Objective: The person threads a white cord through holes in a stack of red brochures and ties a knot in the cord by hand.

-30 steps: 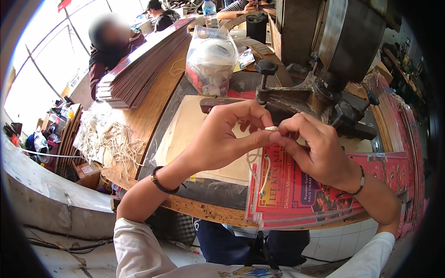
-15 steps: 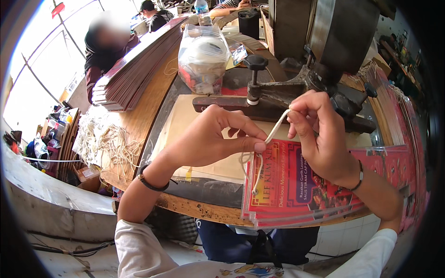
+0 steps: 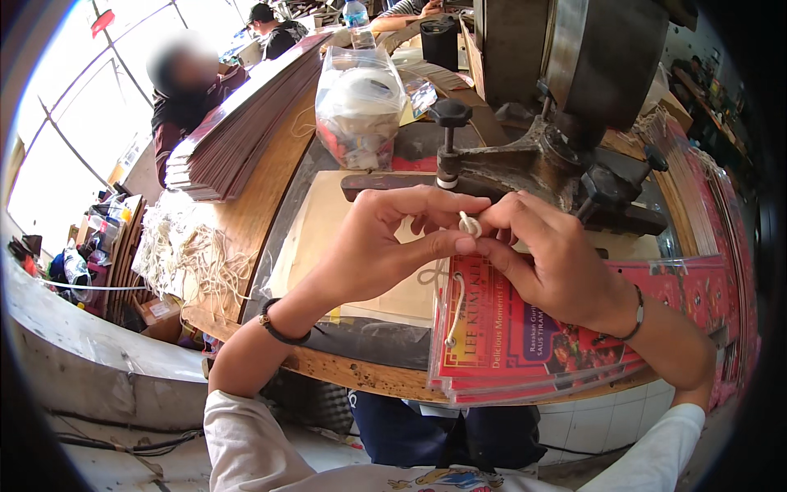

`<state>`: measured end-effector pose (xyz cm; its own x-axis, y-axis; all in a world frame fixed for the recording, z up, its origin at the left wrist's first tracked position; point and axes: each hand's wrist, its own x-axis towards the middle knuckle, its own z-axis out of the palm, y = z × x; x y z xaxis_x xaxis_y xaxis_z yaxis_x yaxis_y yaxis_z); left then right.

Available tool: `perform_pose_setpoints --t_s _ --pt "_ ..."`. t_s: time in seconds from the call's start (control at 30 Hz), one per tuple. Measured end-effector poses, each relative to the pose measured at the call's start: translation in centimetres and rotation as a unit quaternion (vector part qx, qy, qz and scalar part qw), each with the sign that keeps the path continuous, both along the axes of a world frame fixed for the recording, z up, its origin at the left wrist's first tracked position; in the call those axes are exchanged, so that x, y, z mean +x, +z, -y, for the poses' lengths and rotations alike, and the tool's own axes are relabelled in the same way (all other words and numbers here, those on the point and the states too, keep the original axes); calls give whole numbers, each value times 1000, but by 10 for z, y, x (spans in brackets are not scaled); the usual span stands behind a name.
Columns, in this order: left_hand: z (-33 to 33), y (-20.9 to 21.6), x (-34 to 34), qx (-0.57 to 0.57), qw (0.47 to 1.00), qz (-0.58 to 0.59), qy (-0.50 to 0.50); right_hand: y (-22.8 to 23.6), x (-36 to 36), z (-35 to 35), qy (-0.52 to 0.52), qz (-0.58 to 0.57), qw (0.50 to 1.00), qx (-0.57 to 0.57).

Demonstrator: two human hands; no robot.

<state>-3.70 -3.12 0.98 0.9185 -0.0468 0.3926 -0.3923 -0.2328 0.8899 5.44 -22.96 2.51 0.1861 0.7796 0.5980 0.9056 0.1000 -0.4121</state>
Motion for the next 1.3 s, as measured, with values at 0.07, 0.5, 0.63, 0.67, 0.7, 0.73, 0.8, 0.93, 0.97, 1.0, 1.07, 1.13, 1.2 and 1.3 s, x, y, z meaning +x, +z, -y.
perform_pose_setpoints --t_s 0.07,0.5,0.63,0.67,0.7,0.73,0.8,0.93,0.97,1.0,1.07,1.13,1.2,1.3 --pt "-5 0 -1 27 1000 1 0 -3 2 0 3 -12 1000 -1" --pt "5 -4 -1 -126 989 -63 -51 -1 -2 0 -9 -26 999 28" --pt "5 -4 -1 -146 983 -85 -67 0 -1 -2 -1 -15 999 41" --pt "5 -5 -1 -146 984 -82 -67 1 -1 -2 2 -14 999 43" --pt "5 -5 -1 -145 984 -78 -68 2 -1 -2 6 -13 999 46" --pt "5 -6 0 -140 985 -78 -66 2 0 -2 7 -13 999 47" --pt "3 -8 0 -130 986 -78 -63 2 0 -2 9 -14 999 47" --pt "4 -9 1 -124 989 -64 -53 1 0 -1 9 -18 999 40" --pt "3 -11 1 -121 989 -60 -54 1 1 -1 12 -20 999 37" --pt "1 -11 2 -117 990 -57 -54 2 1 -1 15 -23 999 34" --pt "-3 -9 2 -109 989 -77 -66 2 2 0 19 -26 999 31" --pt "-4 -9 2 -109 989 -75 -64 0 5 0 27 -30 999 35" --pt "-1 -9 1 -116 991 -50 -47 -1 4 -2 28 -28 998 44" --pt "-1 -13 3 -123 989 -50 -64 0 5 0 19 -16 999 44"
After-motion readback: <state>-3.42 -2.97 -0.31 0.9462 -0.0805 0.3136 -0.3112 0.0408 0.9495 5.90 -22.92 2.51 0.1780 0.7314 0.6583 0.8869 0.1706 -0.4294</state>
